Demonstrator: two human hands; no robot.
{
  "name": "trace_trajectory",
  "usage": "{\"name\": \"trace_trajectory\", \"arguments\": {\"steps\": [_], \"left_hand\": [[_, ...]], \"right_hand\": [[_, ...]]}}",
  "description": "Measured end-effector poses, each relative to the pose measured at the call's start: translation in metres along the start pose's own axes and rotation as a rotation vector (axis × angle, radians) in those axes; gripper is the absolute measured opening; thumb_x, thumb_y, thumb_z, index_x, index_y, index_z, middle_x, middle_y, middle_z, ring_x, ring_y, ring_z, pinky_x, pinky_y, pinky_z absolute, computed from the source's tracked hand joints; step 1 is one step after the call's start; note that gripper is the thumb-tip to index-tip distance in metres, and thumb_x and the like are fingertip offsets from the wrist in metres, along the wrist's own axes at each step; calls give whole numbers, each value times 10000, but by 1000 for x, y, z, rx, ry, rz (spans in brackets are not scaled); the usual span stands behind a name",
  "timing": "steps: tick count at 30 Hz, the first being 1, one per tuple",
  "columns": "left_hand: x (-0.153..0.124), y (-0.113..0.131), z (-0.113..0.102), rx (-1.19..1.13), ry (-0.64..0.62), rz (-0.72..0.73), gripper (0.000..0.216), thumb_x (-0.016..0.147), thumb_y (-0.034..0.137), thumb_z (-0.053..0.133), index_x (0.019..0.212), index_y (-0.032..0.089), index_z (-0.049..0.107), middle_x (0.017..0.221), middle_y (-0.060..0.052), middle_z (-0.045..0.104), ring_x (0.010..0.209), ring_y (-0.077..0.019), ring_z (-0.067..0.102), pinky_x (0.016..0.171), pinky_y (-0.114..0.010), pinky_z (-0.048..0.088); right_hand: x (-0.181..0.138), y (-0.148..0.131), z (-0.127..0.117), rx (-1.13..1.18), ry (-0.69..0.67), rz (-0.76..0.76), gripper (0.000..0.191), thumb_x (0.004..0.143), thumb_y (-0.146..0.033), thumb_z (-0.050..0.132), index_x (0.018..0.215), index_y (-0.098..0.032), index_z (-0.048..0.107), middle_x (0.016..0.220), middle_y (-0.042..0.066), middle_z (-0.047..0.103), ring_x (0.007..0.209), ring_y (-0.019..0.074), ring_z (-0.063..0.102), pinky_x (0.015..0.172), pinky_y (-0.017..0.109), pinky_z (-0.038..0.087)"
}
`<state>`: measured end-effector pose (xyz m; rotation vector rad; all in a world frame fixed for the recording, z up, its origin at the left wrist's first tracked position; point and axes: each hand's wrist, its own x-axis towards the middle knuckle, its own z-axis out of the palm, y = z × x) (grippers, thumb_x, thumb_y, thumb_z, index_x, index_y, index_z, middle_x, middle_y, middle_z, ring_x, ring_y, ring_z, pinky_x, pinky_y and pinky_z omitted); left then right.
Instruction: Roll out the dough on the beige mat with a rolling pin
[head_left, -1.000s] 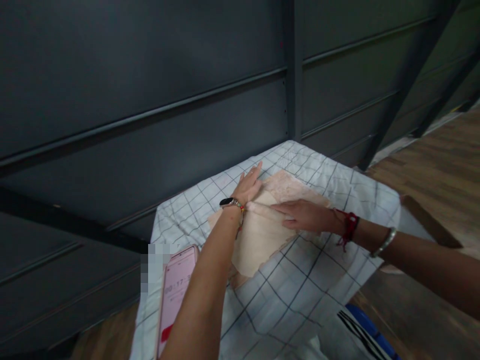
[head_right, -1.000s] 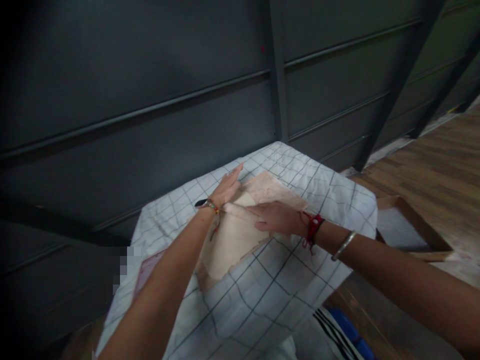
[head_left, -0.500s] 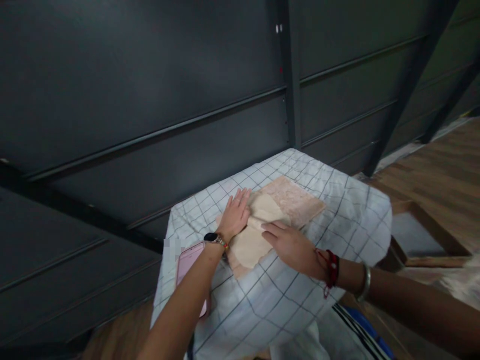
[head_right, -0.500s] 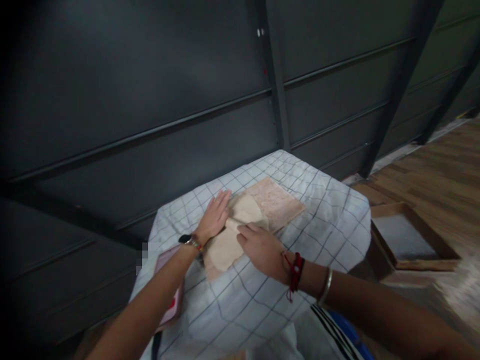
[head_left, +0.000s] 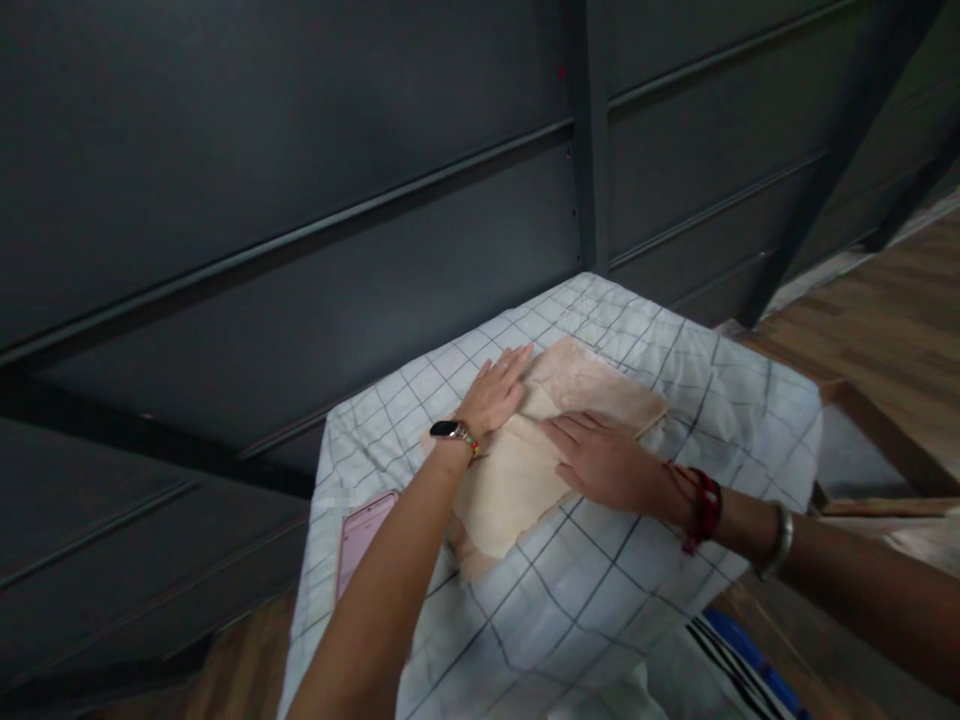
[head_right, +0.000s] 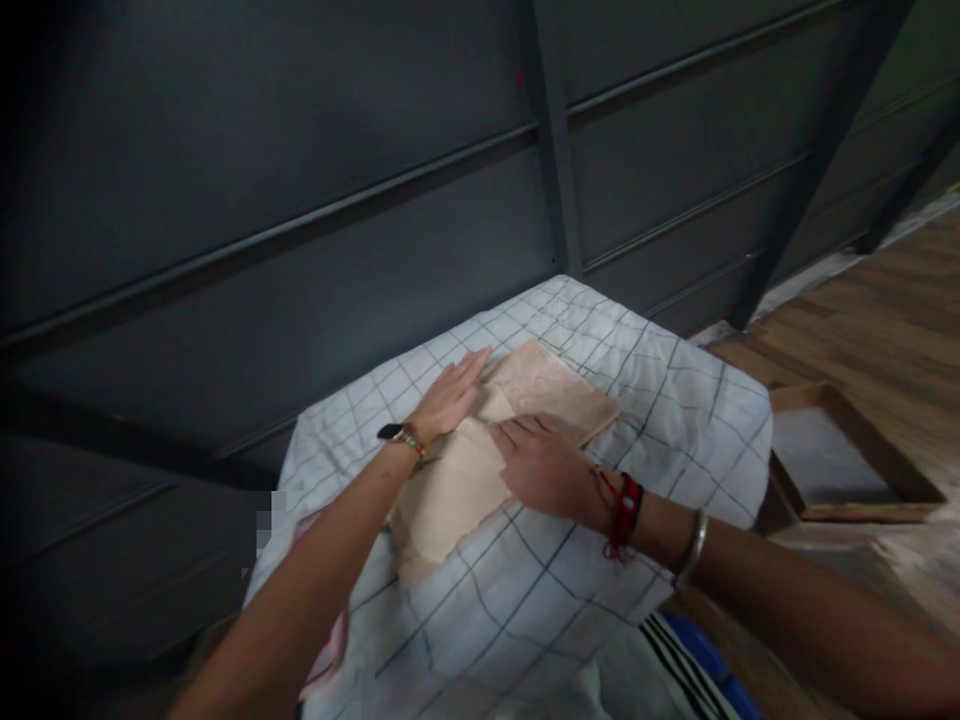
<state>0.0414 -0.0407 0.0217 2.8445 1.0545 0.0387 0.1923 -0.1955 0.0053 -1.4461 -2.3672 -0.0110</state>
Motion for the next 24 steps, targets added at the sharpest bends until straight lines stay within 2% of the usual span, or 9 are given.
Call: {"name": "trace_trajectory", "arguments": {"steps": [5,10,16,19,24], "left_hand": [[15,0,-1,-60,-36,7,633,877,188,214,1492,208,64,1546,-14,170,1420,-166,90,1148,-423,121],[32,-4,3,-105,-58,-4,629,887,215,215,1493,212,44,1547,-29,163,1422,-189,84,1140,-447,106],[55,-4,4,-155,-19,-10,598,909,280,217,1487,181,102,1536,-61,200,1412,-190,150,1135,-407,132],[46,-2,2,-145,13,-5,599,903,258,226,1485,160,124,1529,-71,217,1399,-169,199,1126,-348,184],[2,-6,3,-25,79,-4,606,890,232,246,1484,171,142,1518,-67,257,1394,-187,218,1115,-361,219]], "right_hand": [[2,12,-1,128,-10,2,456,796,-207,529,1226,-61,497,1177,166,576,1126,262,494,970,408,383],[6,29,-3,211,-98,9,459,797,-282,583,1205,-81,517,1136,147,590,1081,255,520,978,434,370],[11,53,-4,254,-138,14,381,818,-320,580,1153,-141,566,1112,107,615,1045,229,555,979,405,386],[8,43,-4,218,-104,51,366,828,-271,542,1159,-114,555,1160,134,597,1096,235,534,964,392,408],[-4,-6,-5,108,-5,28,511,822,-242,542,1275,-29,443,1219,180,553,1156,246,483,981,374,396]]}}
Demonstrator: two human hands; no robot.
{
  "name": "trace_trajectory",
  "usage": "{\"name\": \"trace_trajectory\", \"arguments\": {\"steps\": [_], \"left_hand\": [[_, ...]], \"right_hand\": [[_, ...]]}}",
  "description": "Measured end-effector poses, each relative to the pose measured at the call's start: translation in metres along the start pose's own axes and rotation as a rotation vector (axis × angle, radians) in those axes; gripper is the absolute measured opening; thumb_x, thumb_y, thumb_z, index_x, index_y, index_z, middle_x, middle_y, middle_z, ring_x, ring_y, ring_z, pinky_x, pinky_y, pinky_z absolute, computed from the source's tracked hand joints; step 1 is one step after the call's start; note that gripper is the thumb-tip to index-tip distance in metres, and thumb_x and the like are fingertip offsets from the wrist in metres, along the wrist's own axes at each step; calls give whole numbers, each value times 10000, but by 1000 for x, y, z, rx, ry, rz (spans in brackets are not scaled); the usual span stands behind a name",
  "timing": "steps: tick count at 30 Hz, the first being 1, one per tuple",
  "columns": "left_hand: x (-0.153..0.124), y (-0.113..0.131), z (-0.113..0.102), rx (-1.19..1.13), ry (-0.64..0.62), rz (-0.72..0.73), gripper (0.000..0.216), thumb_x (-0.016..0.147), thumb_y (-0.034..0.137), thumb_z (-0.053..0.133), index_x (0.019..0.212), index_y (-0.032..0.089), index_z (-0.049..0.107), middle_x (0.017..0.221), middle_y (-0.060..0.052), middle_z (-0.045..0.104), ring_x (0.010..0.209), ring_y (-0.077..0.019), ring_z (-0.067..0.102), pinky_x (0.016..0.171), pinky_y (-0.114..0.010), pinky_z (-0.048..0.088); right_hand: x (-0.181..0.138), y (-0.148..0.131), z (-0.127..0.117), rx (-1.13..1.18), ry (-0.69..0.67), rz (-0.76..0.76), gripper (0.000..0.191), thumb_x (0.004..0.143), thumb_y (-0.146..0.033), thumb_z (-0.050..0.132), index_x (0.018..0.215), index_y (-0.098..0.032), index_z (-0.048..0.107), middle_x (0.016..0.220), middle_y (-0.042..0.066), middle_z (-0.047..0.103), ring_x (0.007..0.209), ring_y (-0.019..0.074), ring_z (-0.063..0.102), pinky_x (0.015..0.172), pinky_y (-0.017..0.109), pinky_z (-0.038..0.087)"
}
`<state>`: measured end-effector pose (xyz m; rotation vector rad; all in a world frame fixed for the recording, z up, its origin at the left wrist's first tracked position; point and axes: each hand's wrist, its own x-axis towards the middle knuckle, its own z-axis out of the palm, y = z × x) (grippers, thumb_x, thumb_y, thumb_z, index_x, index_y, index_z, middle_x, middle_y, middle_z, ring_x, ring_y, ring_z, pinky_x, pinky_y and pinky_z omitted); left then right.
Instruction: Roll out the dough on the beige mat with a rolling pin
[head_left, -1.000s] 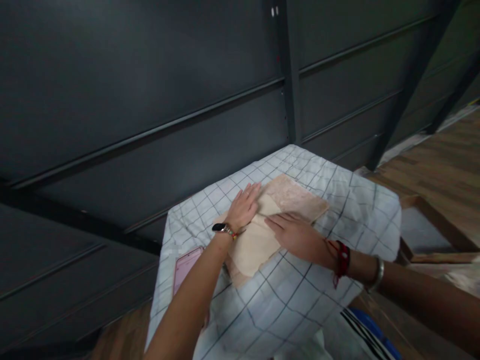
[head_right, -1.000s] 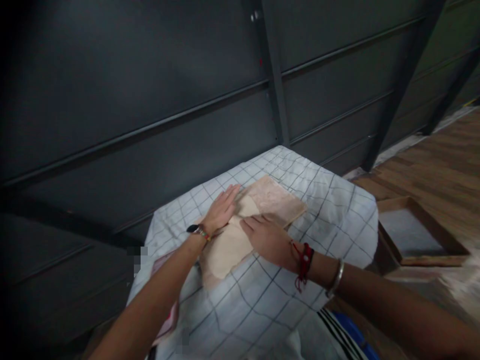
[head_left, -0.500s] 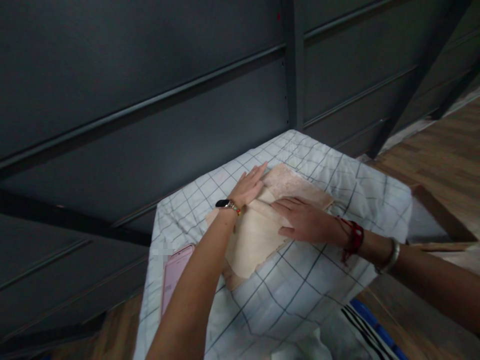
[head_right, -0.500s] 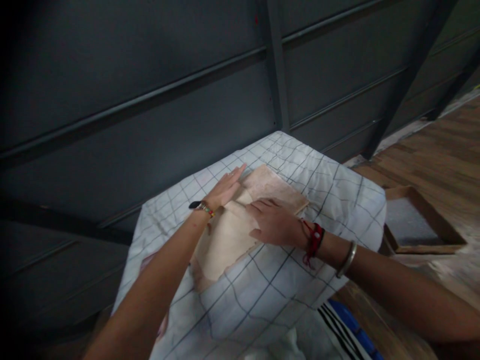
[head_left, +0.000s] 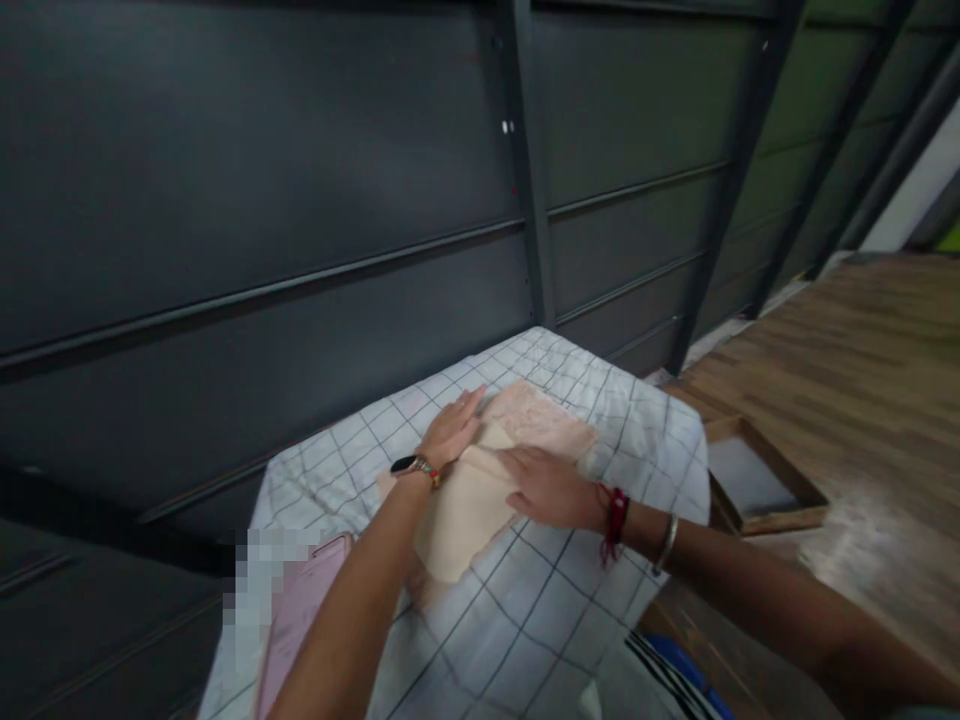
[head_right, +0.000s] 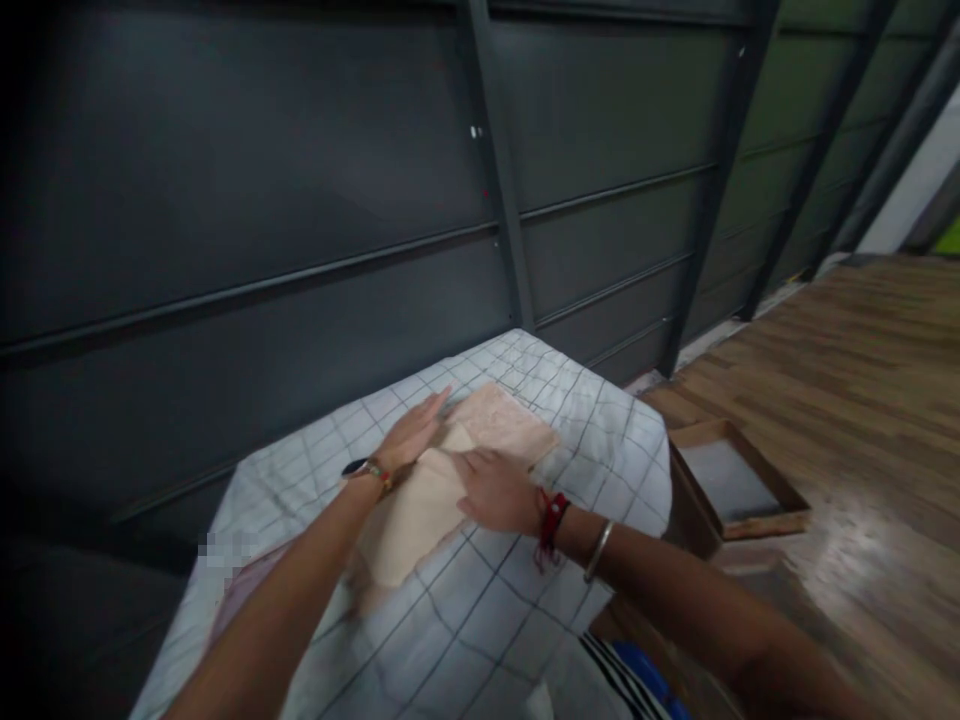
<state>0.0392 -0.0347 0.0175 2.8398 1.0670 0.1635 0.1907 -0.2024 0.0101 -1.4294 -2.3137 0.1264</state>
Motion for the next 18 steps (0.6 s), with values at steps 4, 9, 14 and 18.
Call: {"name": "trace_trajectory", "arguments": {"steps": [4,9,14,18], "left_hand": [[-19,-10,7,89,53,12,606,881,226,252,1480,186,172,1504,-57,296,1406,-212,178,1114,-417,217],[10,-11,12,61,155,37,599,884,210,219,1480,180,171,1501,-54,301,1391,-192,230,1113,-398,237],[38,1,4,11,108,12,599,887,235,228,1476,143,172,1507,-76,283,1390,-202,235,1110,-400,235],[10,-1,3,22,51,46,595,895,248,224,1484,185,162,1526,-31,239,1406,-193,180,1124,-400,195]], "right_hand": [[-3,-19,-2,-95,9,2,466,857,-255,526,1266,-45,448,1242,164,541,1180,235,460,971,356,396],[6,10,-4,-129,17,47,372,891,-302,499,1216,-121,505,1192,104,588,1146,214,488,973,364,383],[12,38,-1,-95,-19,63,376,879,-387,530,1152,-129,560,1169,108,603,1125,215,508,973,372,388],[4,16,3,-115,2,41,455,849,-326,567,1229,-86,500,1247,149,549,1191,256,452,1012,421,355]]}}
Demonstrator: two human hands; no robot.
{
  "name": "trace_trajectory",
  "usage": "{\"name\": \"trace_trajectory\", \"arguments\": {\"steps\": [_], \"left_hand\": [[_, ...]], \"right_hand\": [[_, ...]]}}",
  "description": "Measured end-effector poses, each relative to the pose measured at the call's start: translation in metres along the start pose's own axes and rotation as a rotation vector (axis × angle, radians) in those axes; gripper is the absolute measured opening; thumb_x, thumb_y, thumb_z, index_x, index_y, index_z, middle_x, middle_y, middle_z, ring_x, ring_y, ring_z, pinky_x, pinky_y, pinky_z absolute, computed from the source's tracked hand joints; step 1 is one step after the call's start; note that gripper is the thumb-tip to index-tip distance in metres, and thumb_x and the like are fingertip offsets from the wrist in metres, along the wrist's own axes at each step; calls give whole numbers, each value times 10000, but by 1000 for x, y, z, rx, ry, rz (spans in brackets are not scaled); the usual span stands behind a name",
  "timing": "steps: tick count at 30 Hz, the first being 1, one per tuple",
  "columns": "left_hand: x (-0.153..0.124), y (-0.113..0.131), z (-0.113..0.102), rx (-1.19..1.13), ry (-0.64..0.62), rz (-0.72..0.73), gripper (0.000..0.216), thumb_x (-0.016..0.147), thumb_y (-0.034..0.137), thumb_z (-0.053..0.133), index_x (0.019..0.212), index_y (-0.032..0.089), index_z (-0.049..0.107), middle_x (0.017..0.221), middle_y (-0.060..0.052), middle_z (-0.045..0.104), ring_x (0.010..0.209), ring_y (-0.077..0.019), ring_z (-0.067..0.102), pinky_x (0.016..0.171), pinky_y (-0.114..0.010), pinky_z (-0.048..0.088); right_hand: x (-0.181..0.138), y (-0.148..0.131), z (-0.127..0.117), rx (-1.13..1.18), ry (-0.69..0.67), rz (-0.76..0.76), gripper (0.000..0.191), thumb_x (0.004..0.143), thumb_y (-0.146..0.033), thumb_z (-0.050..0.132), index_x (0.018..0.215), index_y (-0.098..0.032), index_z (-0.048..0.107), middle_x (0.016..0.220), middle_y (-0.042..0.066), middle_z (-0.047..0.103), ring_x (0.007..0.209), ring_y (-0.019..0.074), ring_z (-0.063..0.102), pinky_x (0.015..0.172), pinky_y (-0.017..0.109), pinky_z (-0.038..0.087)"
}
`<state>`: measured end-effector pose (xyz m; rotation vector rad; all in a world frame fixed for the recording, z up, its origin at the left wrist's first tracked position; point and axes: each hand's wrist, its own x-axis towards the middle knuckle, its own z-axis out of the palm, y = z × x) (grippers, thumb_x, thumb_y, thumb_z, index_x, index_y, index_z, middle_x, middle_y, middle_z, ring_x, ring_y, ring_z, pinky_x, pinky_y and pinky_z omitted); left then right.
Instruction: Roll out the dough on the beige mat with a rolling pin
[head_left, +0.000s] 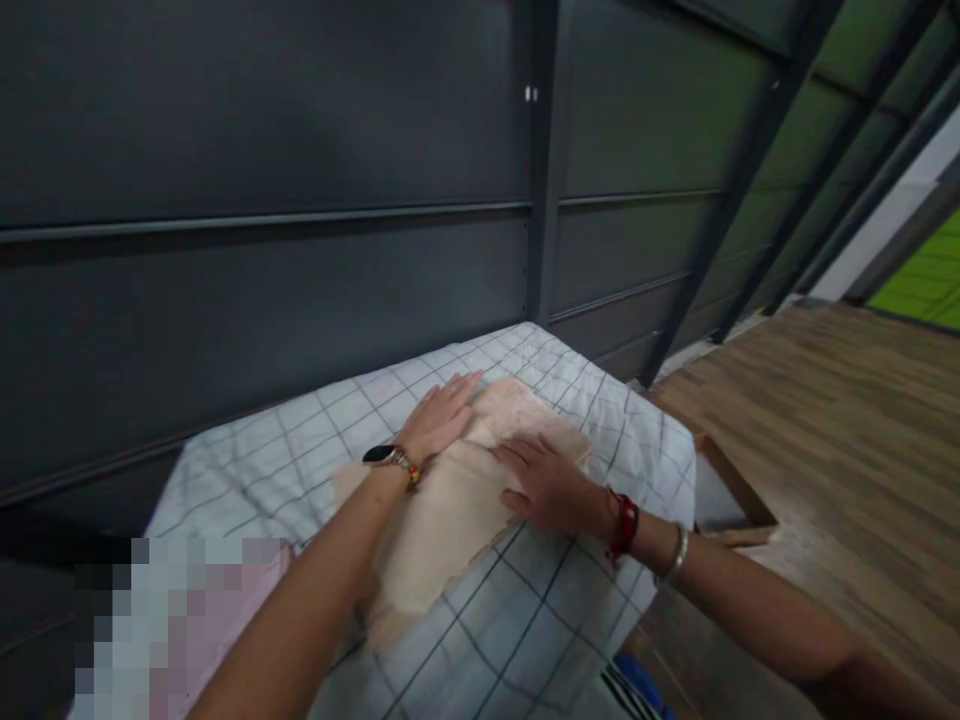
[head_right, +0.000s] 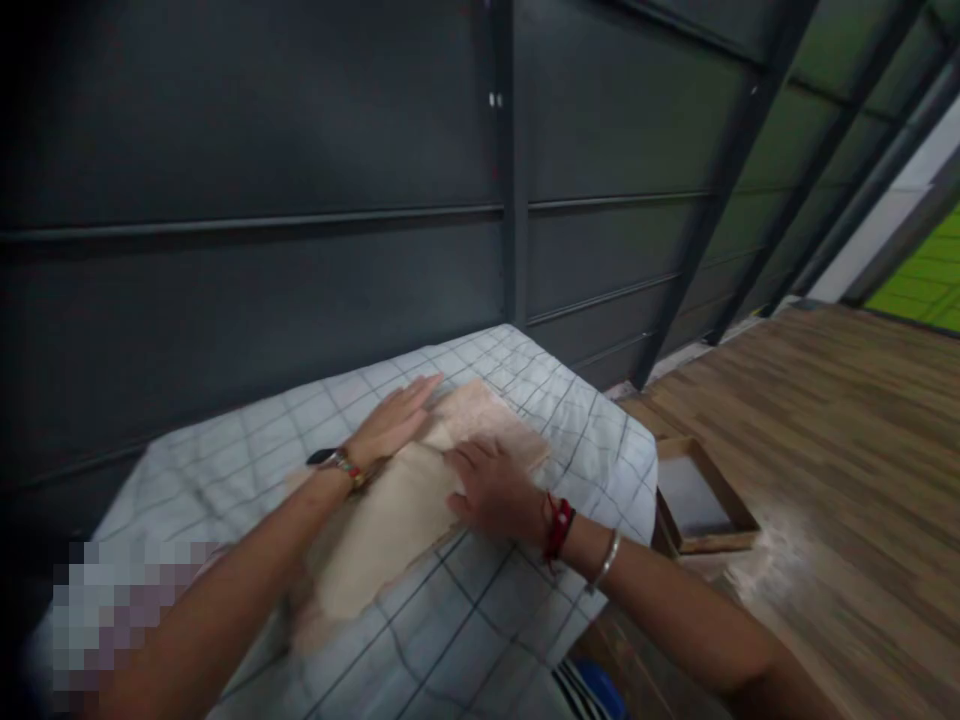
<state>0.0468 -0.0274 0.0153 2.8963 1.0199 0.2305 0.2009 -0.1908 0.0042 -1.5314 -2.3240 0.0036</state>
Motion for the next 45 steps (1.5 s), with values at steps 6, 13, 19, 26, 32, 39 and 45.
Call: {"name": "trace_trajectory", "arguments": {"steps": [6,13,19,26,32,39,45], "left_hand": [[-4,4,-1,-19,-28,-26,596,903,257,231,1488,212,127,1539,-21,199,1418,-191,118,1129,-422,157],[14,8,-6,-83,-54,-42,588,909,257,216,1487,210,111,1541,-26,197,1419,-181,110,1132,-416,135],[-4,0,0,-77,-10,-1,584,909,281,229,1483,238,131,1539,-20,206,1420,-200,101,1133,-446,107],[35,9,-4,-138,-66,-72,576,922,278,188,1486,203,100,1544,-45,183,1421,-205,90,1125,-457,114],[-16,3,-5,-41,-70,45,601,896,275,260,1482,250,127,1545,7,179,1419,-204,104,1132,-450,100],[46,15,-9,-100,-39,-92,592,897,221,216,1480,177,127,1538,-59,201,1418,-199,110,1126,-450,107],[-14,8,-5,-47,-42,37,618,872,229,278,1477,266,157,1534,16,220,1416,-185,127,1135,-431,102]], "right_hand": [[1,5,-6,14,-52,9,356,932,-274,419,1233,-103,501,1242,137,563,1174,238,478,993,429,378],[1,10,-5,-55,-13,42,375,931,-305,427,1237,-111,519,1243,144,559,1202,260,457,1031,465,346],[0,-2,-3,-67,-33,-7,444,912,-285,476,1306,-85,439,1268,148,540,1184,246,472,1026,437,365],[6,31,-6,-171,-25,30,284,945,-247,412,1147,-105,553,1160,137,607,1098,240,532,965,424,413],[-13,-18,9,-207,68,-63,503,882,-302,541,1309,-54,446,1332,204,482,1241,319,419,990,447,390],[15,46,-6,-164,-46,36,281,967,-264,347,1068,-146,581,1066,116,636,1030,228,578,912,407,442],[-10,-10,10,-178,49,34,427,909,-258,468,1270,-30,479,1245,217,552,1123,283,533,874,390,475]]}}
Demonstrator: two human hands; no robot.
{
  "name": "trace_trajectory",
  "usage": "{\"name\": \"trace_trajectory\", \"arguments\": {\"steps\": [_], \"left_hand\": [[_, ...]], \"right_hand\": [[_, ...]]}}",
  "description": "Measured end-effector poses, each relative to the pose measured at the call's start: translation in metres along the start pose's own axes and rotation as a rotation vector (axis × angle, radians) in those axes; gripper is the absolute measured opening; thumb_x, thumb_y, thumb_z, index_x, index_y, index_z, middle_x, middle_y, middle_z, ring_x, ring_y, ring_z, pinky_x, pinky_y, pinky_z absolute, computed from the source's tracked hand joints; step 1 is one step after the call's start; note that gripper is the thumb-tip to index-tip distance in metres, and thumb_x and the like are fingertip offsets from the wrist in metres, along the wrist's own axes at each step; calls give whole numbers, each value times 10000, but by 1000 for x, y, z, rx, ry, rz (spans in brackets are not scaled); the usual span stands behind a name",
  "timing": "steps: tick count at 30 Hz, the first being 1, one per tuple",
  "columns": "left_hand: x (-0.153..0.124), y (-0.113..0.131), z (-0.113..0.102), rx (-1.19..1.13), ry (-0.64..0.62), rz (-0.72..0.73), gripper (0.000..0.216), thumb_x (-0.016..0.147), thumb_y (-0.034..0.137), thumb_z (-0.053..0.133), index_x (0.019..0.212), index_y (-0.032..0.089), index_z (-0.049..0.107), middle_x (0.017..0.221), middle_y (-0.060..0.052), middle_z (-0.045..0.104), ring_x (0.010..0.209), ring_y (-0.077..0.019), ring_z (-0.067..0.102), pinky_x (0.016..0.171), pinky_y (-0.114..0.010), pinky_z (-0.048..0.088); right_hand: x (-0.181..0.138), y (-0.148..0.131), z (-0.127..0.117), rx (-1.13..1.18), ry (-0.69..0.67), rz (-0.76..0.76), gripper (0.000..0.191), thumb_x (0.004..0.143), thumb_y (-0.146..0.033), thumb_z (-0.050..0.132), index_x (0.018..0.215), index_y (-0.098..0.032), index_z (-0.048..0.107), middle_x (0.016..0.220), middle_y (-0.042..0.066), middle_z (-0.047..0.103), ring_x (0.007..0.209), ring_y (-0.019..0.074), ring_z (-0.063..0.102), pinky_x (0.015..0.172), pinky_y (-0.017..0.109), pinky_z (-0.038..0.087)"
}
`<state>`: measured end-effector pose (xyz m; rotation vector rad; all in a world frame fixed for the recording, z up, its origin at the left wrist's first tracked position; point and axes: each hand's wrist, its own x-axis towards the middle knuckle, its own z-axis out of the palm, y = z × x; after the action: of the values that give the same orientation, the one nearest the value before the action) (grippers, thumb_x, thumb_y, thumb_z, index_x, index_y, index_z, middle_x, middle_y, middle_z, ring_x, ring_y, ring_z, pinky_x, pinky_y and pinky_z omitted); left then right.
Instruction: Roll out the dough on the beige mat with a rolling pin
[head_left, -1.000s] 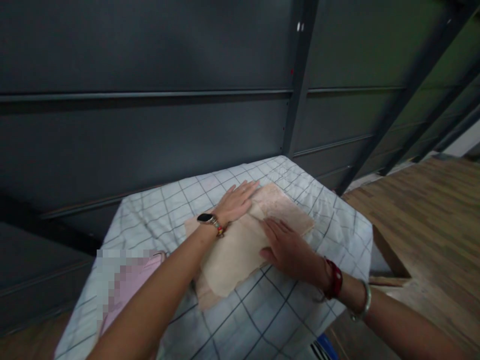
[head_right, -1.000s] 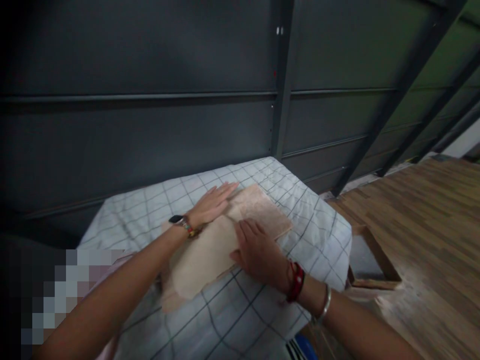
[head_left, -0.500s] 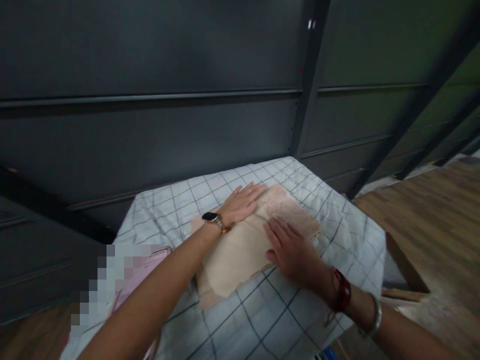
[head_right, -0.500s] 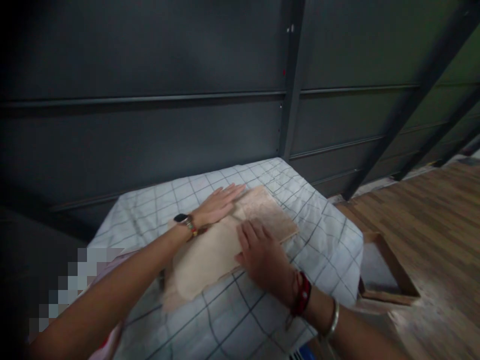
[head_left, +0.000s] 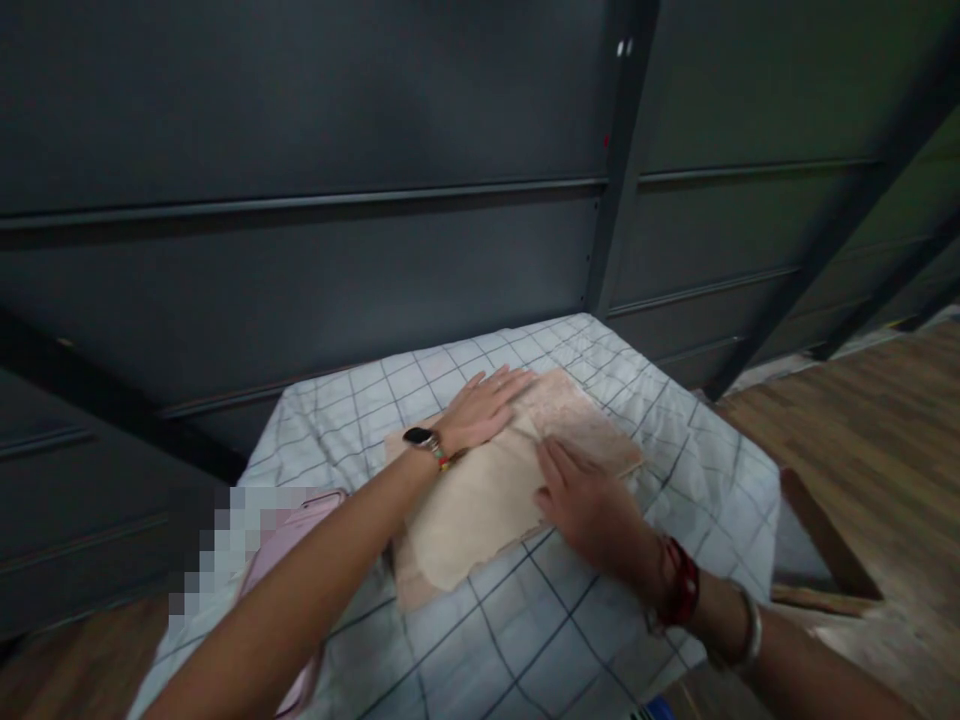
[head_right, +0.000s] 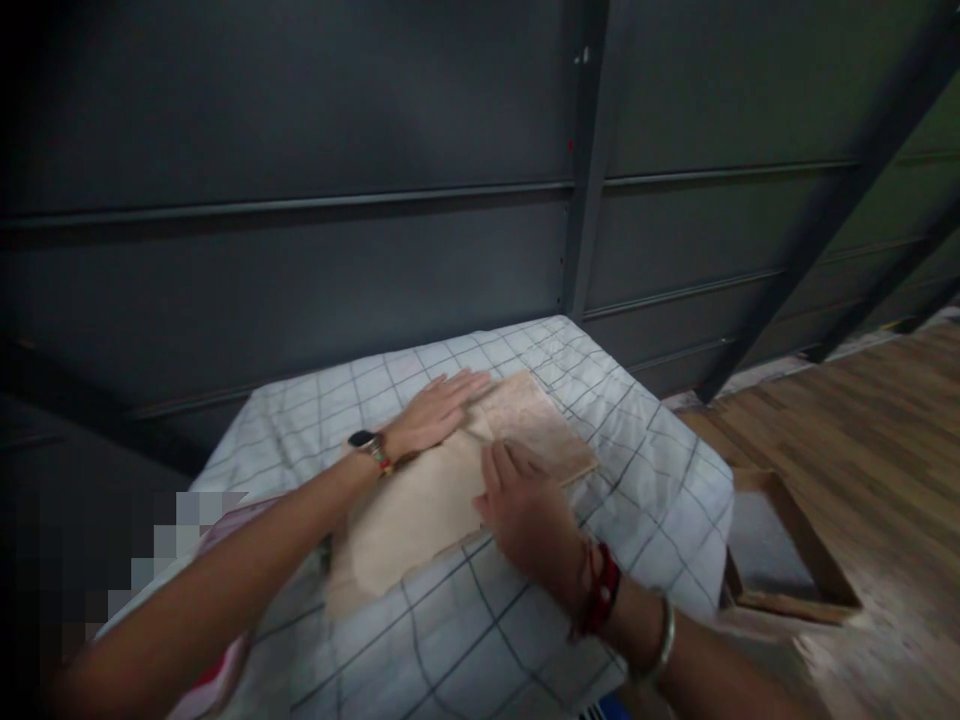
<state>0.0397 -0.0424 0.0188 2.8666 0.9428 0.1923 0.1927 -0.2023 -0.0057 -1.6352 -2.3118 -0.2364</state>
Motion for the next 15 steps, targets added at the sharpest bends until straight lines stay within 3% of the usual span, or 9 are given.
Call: {"name": "trace_trajectory", "arguments": {"steps": [2,4,8,11,15], "left_hand": [[-23,-4,4,41,34,-7,635,861,213,286,1479,274,157,1530,27,231,1416,-185,131,1138,-422,102],[-26,-6,6,67,41,-22,629,864,210,281,1480,263,166,1529,23,235,1416,-190,129,1138,-421,105],[22,-3,3,55,-11,-40,589,902,253,235,1484,225,155,1542,-1,191,1422,-196,89,1135,-439,102],[47,0,-2,11,-60,-83,578,918,272,199,1488,202,132,1548,-26,165,1422,-213,84,1125,-468,121],[16,-1,-2,20,-95,14,573,918,322,229,1482,276,141,1543,16,184,1418,-207,118,1121,-459,145]], "right_hand": [[-9,-22,3,-15,53,-50,466,886,-277,516,1277,-24,480,1320,236,491,1221,317,449,963,430,419],[-9,-26,3,-12,59,-46,469,886,-278,519,1283,-32,480,1328,228,487,1237,323,429,982,442,403],[9,16,-5,16,-24,54,379,935,-243,420,1267,-77,496,1225,172,579,1100,268,543,899,407,464],[17,39,-10,22,-68,7,322,963,-222,339,1173,-120,561,1144,138,627,1065,250,570,927,442,443],[4,13,-3,22,26,-26,378,927,-224,416,1254,-52,500,1249,195,559,1167,272,504,967,431,419]]}}
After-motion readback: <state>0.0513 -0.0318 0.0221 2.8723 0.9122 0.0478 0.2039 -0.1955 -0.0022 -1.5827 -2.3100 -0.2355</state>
